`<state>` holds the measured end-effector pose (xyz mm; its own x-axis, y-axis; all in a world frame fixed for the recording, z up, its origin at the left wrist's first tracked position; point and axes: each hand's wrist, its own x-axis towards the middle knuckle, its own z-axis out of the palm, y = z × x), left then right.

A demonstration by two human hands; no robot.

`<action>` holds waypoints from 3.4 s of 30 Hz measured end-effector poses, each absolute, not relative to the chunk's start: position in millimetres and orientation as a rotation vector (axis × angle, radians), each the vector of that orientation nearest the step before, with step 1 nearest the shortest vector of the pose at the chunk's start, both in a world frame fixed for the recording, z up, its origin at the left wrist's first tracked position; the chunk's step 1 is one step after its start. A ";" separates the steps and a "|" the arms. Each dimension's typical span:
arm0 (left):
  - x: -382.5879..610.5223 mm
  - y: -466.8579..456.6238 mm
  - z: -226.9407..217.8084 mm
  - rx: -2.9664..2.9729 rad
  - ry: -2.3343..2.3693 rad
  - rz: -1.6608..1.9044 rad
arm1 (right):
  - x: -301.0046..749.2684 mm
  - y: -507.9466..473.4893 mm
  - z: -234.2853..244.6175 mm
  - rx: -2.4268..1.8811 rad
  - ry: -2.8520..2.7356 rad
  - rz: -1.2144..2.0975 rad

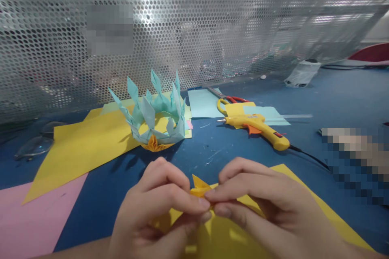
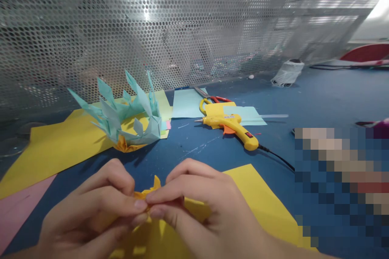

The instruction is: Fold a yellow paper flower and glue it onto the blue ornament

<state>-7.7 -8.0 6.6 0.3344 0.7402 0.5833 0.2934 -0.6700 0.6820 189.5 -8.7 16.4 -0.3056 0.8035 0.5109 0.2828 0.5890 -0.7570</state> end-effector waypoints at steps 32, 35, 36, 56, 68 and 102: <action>-4.6 -4.1 8.5 2.234 0.961 1.305 | 186.3 -12.7 10.5 -1.224 -1.745 1.141; -6.4 -6.5 5.6 2.211 0.974 1.279 | 186.7 -13.0 10.3 -1.211 -1.759 1.127; -6.6 -7.5 5.3 2.206 0.967 1.283 | 186.8 -13.1 10.3 -1.205 -1.764 1.115; -5.5 -0.8 6.3 2.336 0.948 1.210 | 190.2 -14.7 10.7 -1.185 -1.843 0.965; 0.5 -5.7 9.5 2.305 1.046 1.371 | 183.8 -14.8 10.3 -1.187 -1.688 1.279; -0.6 -13.8 4.8 2.075 0.903 1.237 | 191.4 -19.5 12.3 -1.117 -1.948 0.766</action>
<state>-0.6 -13.8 4.8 0.3492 0.7757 0.5257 0.2639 -0.6197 0.7391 191.4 -19.5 12.3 -0.3380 0.8886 0.3100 0.4397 0.4403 -0.7828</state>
